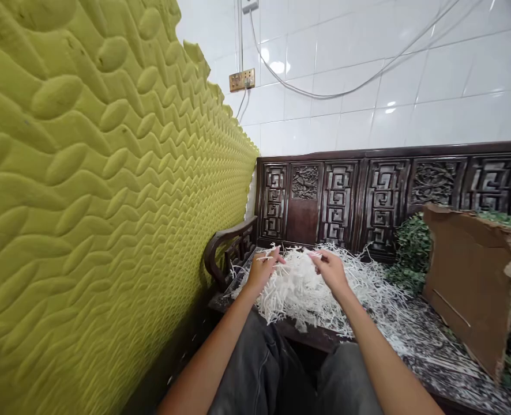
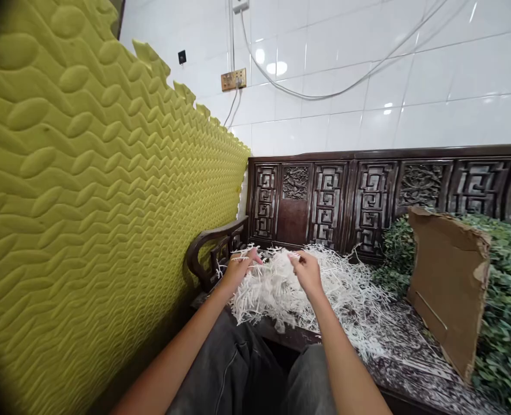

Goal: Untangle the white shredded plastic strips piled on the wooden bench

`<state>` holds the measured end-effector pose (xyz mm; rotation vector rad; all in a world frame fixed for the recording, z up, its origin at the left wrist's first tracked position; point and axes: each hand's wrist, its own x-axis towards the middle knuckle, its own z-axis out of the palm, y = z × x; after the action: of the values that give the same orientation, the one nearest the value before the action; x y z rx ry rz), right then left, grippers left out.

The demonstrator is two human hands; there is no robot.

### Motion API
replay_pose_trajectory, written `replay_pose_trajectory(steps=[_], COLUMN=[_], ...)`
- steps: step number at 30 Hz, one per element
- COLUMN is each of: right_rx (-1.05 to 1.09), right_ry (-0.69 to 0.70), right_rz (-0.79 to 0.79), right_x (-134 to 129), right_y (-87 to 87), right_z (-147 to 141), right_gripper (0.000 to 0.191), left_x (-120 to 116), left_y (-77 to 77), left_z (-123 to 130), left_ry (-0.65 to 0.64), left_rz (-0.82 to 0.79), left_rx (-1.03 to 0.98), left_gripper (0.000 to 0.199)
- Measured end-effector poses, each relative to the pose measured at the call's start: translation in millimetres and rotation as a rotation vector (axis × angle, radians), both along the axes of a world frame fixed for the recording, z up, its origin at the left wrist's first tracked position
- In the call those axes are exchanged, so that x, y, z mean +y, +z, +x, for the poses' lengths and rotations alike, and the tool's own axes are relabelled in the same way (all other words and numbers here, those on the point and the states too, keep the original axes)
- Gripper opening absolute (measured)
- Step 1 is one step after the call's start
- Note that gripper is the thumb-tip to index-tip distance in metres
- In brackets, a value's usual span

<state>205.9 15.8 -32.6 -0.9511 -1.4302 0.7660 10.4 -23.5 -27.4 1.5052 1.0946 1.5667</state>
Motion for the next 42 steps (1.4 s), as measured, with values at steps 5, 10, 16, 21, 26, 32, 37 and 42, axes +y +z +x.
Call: replay_pose_trajectory(steps=[5, 10, 16, 21, 26, 32, 37, 42], right_rx=[0.132, 0.209, 0.232, 0.096, 0.1, 0.027, -0.033, -0.202], right_ry=[-0.029, 0.035, 0.096, 0.27, 0.276, 0.37, 0.28, 0.138], right_rz=[-0.099, -0.138, -0.17, -0.28, -0.306, -0.48, -0.535, -0.407], right_x=[4, 2, -13, -22, -9, 22, 32, 56], right_y=[-5.1, -5.5, 1.6, 0.4, -6.7, -8.4, -14.6, -47.6], right_z=[28, 39, 51, 36, 5, -27, -41, -54], right_gripper=[0.047, 0.05, 0.046, 0.041, 0.044, 0.026, 0.028, 0.034], left_x=[2, 27, 81, 116, 130, 148, 153, 160], left_y=[8.0, 11.4, 29.6, 32.8, 13.1, -1.8, -9.5, -33.8], left_z=[10, 20, 15, 18, 20, 13, 1, -15], left_ry=[-0.035, -0.122, -0.017, 0.128, 0.24, 0.155, 0.142, 0.132], left_rz=[-0.009, 0.017, 0.052, 0.04, 0.06, 0.028, -0.038, -0.103], left_rx=[0.194, 0.503, 0.71, 0.714, 0.771, 0.948, 1.076, 1.203], left_gripper=[0.044, 0.036, 0.035, 0.033, 0.016, 0.012, 0.015, 0.02])
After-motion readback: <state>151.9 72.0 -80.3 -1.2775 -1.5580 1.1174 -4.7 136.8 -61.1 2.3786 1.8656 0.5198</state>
